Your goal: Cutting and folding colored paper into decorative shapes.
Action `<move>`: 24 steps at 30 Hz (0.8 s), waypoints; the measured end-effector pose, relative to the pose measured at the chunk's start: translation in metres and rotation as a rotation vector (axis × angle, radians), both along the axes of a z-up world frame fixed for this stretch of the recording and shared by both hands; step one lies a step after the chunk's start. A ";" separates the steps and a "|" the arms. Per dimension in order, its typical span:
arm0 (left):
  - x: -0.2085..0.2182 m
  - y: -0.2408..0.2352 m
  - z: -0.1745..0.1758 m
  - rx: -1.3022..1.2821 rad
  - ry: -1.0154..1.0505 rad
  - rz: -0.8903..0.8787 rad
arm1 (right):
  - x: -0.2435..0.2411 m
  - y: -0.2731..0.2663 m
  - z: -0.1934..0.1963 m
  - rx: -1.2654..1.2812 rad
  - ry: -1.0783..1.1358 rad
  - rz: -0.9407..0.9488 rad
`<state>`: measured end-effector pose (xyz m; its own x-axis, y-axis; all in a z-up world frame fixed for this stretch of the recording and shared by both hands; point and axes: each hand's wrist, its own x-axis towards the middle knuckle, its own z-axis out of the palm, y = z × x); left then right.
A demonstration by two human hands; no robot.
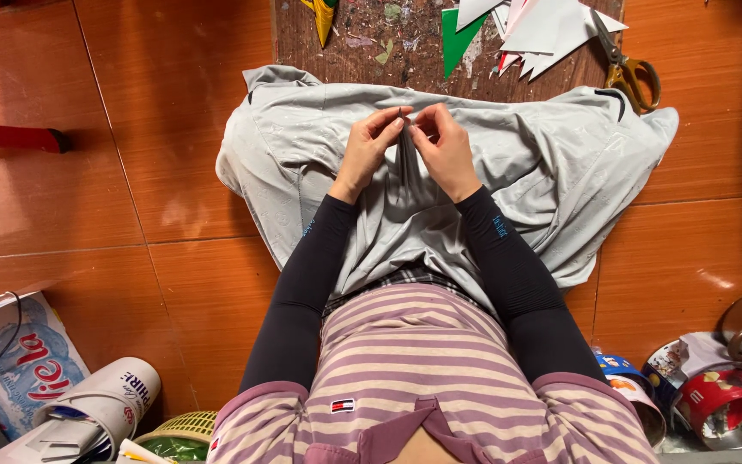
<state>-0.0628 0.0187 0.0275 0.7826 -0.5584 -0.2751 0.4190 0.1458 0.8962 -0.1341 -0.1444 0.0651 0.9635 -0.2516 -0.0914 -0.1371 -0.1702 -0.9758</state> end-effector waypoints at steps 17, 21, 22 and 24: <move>0.000 0.000 -0.006 -0.017 0.042 0.030 | 0.002 0.001 0.010 -0.186 -0.071 0.049; 0.001 0.000 -0.007 -0.028 0.059 0.035 | 0.001 0.002 0.020 -0.199 -0.121 0.050; 0.000 0.000 -0.006 -0.026 0.061 0.037 | 0.001 0.003 0.023 -0.236 -0.153 0.047; 0.000 0.000 -0.009 -0.020 0.062 0.038 | 0.001 0.002 0.020 -0.313 -0.222 0.053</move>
<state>-0.0627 0.0188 0.0189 0.7851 -0.5345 -0.3130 0.4677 0.1803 0.8653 -0.1334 -0.1420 0.0855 0.9635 -0.1838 0.1945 0.0888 -0.4660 -0.8803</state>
